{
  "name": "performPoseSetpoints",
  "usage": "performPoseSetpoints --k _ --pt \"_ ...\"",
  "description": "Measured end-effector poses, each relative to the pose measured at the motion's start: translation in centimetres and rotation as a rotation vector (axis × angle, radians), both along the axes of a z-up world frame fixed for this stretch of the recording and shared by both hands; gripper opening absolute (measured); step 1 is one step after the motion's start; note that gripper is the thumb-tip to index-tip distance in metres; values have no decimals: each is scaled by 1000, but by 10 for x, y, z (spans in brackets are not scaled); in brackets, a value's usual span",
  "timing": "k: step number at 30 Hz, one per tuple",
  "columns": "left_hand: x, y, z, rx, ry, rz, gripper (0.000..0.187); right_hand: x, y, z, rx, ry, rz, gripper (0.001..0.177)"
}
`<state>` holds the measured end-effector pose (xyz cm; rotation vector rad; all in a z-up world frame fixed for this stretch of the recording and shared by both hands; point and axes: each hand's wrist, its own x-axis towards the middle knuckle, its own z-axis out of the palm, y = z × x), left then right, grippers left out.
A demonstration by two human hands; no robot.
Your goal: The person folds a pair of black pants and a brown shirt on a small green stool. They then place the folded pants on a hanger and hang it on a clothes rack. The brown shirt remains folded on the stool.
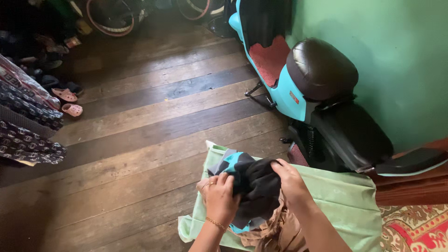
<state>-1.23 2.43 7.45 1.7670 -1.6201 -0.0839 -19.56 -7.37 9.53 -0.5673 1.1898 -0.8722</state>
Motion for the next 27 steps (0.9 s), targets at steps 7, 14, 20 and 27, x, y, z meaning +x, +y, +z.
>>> performPoseSetpoints --k 7,14,20,27 --pt "34 -14 -68 49 1145 111 18 -34 -14 -80 -85 -126 -48 31" --pt "38 -26 -75 186 1667 106 17 -22 -4 -70 -744 901 129 42" --pt "34 -34 -80 179 1381 -29 17 21 4 17 -1247 1281 331 40" --pt "32 -38 -23 118 1241 -39 20 8 -8 17 -540 693 481 17"
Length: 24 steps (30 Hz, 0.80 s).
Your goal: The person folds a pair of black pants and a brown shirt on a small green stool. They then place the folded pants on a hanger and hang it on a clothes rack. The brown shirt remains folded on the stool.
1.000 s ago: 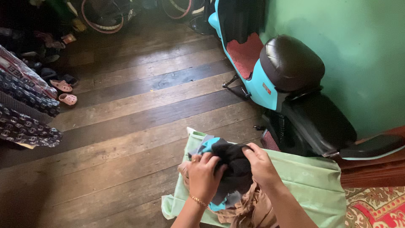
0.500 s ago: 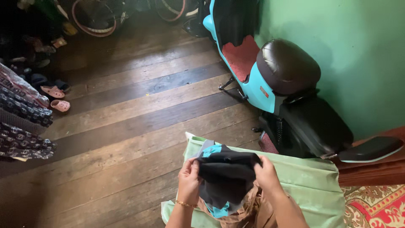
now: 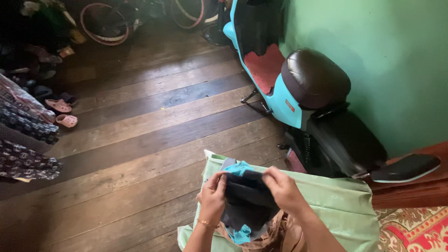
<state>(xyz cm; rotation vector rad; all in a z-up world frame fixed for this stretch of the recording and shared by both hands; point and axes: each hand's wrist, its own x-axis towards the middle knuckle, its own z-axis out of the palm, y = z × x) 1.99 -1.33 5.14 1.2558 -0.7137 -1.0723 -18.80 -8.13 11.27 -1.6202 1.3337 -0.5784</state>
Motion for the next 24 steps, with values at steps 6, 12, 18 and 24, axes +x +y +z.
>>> performPoseSetpoints --k 6,12,18,24 --pt "-50 19 62 93 -895 309 49 -5 -20 -9 229 -417 -136 19" --pt "-84 22 28 122 -622 220 69 -37 -42 -11 439 -768 -209 14" --pt "-106 15 -26 251 501 -3 24 -75 -79 -27 161 -541 -128 21" --pt "-141 4 -53 186 598 155 32 -87 -53 4 -885 95 9 31"
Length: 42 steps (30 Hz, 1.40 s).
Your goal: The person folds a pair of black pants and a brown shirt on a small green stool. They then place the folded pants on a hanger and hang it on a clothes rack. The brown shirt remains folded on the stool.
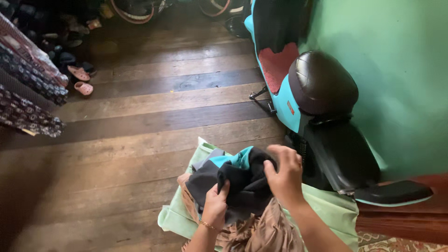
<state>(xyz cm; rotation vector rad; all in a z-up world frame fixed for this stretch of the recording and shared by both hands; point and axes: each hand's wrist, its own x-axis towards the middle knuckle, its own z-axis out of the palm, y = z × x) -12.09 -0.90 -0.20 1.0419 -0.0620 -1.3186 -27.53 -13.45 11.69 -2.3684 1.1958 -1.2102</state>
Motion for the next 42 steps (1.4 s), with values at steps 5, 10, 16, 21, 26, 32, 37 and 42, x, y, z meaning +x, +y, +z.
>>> performPoseSetpoints --k 5,10,16,21,26,32,37,42 --pt "-22 -8 5 119 -68 132 44 3 16 9 76 403 200 20" --pt "-22 -8 23 102 222 267 54 -3 7 -21 224 799 170 25" --pt "-5 -13 15 215 142 312 49 0 0 -43 356 476 232 11" --pt "10 0 37 228 -1417 270 35 16 -2 -28 417 107 458 12" --pt "28 -2 75 82 -1682 -172 31 28 4 -3 422 27 509 12" --pt "49 0 72 -14 -1743 -251 18 28 -3 22 499 5 430 15" --pt "38 1 63 -2 -1832 -234 13 30 -3 34 655 -14 411 17" --pt "32 -10 49 117 -1922 -334 12 37 3 36 635 -4 467 18"
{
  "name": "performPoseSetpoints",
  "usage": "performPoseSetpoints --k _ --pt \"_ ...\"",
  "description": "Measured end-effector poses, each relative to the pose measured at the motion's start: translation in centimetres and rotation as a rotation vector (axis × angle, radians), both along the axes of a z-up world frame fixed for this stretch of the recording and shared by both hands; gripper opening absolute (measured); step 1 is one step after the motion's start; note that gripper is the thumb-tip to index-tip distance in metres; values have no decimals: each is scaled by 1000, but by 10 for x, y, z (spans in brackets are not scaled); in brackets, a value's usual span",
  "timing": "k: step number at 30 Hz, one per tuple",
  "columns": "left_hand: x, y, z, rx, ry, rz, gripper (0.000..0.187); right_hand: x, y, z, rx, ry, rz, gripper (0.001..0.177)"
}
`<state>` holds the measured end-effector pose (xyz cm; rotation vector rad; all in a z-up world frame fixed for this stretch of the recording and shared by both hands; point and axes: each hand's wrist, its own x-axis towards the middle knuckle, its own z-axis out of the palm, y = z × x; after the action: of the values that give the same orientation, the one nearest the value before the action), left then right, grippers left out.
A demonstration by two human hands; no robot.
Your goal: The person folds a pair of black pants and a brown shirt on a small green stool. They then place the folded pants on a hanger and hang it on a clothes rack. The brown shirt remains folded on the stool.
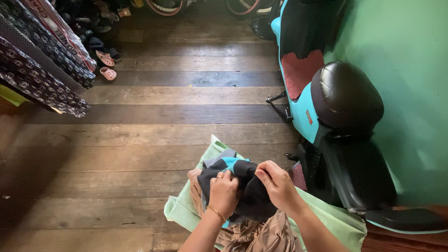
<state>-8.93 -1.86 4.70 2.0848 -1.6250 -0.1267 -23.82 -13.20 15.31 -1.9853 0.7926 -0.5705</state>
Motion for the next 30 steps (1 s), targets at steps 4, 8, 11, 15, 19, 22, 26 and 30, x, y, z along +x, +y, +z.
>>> performPoseSetpoints --k 4,8,11,15,19,22,26,30 --pt "6 -5 -17 33 -9 35 9 -4 -3 -8 21 -15 -67 17" --pt "22 -3 -17 -222 1042 209 5 -20 -18 -24 -143 1 -120 15" --pt "35 -4 -10 -219 1731 428 6 -35 -25 -35 -218 96 -148 12" --pt "38 -5 -14 -263 2092 473 9 -36 -17 -44 -437 103 -28 10" --pt "34 -10 -31 -313 2096 312 7 -21 -4 -41 -553 143 -154 12" --pt "31 -6 -37 -399 2136 126 6 -3 -3 -42 -403 83 -100 16" --pt "32 -1 -33 -354 2199 369 14 7 2 -47 -316 149 -50 35" --pt "34 7 -44 -468 2339 447 17 4 10 -59 41 389 48 46"
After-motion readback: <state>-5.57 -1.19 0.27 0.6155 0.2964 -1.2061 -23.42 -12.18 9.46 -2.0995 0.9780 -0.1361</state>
